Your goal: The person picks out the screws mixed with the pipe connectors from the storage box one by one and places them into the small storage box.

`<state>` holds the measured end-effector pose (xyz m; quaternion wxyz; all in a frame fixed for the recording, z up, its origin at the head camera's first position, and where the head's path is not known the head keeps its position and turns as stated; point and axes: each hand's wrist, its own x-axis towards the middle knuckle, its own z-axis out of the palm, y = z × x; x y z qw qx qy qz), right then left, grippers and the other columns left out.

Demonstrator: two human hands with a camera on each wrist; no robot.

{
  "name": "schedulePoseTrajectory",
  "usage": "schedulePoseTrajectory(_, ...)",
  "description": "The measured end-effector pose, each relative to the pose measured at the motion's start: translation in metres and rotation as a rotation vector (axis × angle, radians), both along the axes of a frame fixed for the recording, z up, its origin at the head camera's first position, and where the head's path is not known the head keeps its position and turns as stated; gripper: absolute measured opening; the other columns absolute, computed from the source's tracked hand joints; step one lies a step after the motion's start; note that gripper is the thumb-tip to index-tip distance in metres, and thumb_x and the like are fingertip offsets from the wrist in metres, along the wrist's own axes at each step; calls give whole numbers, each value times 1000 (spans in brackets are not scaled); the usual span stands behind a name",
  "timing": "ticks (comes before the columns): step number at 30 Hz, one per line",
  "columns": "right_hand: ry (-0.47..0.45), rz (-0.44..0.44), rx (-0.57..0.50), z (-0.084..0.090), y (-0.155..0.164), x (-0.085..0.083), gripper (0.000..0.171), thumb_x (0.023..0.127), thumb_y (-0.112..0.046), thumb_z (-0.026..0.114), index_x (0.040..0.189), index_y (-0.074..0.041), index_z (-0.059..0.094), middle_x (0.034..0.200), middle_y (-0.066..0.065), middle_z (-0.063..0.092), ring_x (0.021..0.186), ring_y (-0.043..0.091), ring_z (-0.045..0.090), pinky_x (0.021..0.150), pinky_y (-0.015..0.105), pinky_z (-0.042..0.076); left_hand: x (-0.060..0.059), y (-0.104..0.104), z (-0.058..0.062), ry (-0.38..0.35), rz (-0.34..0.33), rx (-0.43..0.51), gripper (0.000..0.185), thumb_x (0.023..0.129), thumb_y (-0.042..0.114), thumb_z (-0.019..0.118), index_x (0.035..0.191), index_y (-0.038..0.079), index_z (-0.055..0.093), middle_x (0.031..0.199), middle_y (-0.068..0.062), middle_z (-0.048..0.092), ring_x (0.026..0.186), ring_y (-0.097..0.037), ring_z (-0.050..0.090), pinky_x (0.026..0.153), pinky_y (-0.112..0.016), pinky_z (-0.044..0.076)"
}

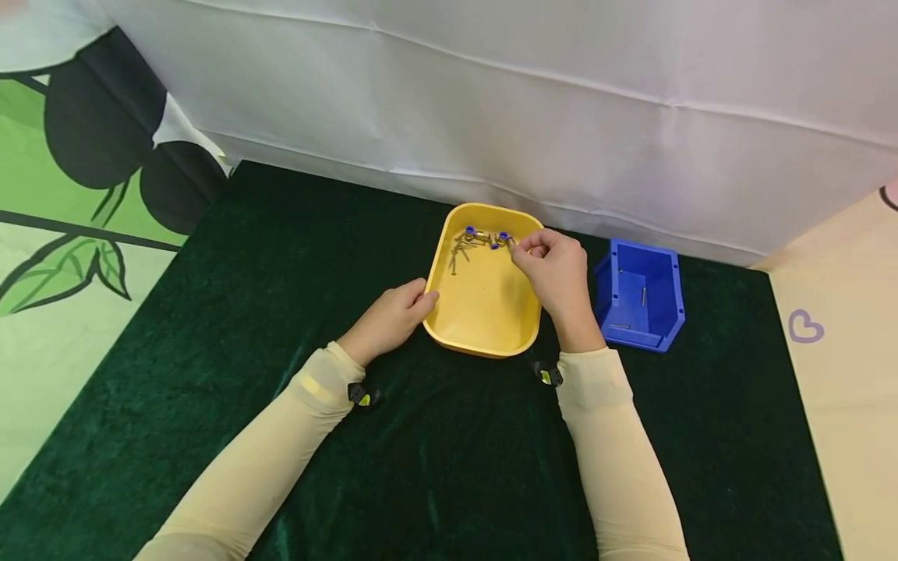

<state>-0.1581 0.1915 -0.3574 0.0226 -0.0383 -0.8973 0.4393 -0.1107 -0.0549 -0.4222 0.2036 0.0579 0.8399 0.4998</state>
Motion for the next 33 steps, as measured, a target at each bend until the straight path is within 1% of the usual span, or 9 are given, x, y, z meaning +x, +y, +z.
schedulePoseTrajectory(6, -7, -15, -7, -3, 2, 2, 20, 89, -25, 73, 88, -5, 70, 72, 7, 52, 62, 21, 47, 49, 22, 41, 0, 2, -1, 6, -8, 9, 35, 105, 47, 41, 116, 18, 57, 82, -9, 59, 61, -24, 54, 52, -30, 40)
schedulePoseTrajectory(10, -11, -21, 3, -1, 4, 4, 19, 89, -25, 72, 89, -5, 70, 73, 8, 53, 63, 21, 49, 50, 21, 43, -1, 2, -1, 7, -6, 5, 35, 105, 46, 41, 117, 17, 57, 83, -10, 59, 62, -24, 54, 52, -30, 40)
schedulePoseTrajectory(12, -5, -30, 13, 0, 6, 5, 19, 89, -24, 72, 89, -6, 71, 73, 8, 54, 63, 21, 48, 50, 21, 43, -1, 1, -1, -2, -3, 2, 35, 105, 46, 41, 117, 17, 57, 83, -11, 59, 62, -25, 54, 52, -30, 39)
schedulePoseTrajectory(18, 23, -56, 36, 4, 17, 13, 18, 89, -23, 71, 90, -6, 70, 70, 6, 52, 60, 21, 47, 49, 22, 40, -1, 0, 0, -9, 2, 0, 34, 105, 46, 42, 117, 17, 57, 82, -10, 58, 63, -25, 54, 53, -31, 39)
schedulePoseTrajectory(23, 68, -79, 59, 4, 29, 21, 19, 89, -27, 72, 87, -8, 70, 68, 5, 51, 60, 21, 48, 48, 22, 39, -2, 1, -1, -12, 4, -3, 34, 105, 44, 42, 116, 16, 57, 84, -12, 59, 64, -25, 55, 53, -31, 40)
schedulePoseTrajectory(28, 79, -109, 66, 5, 41, 31, 21, 90, -30, 71, 89, -9, 69, 71, 5, 53, 64, 20, 48, 50, 20, 41, -1, 1, -1, -19, 8, -7, 32, 105, 44, 42, 114, 17, 57, 86, -14, 60, 64, -25, 55, 54, -31, 41)
schedulePoseTrajectory(33, 85, -135, 72, 7, 52, 38, 24, 92, -32, 69, 90, -9, 69, 74, 6, 54, 65, 20, 49, 51, 19, 42, -1, 1, -1, -33, 16, -3, 33, 105, 46, 41, 115, 18, 56, 87, -14, 60, 64, -25, 55, 54, -31, 41)
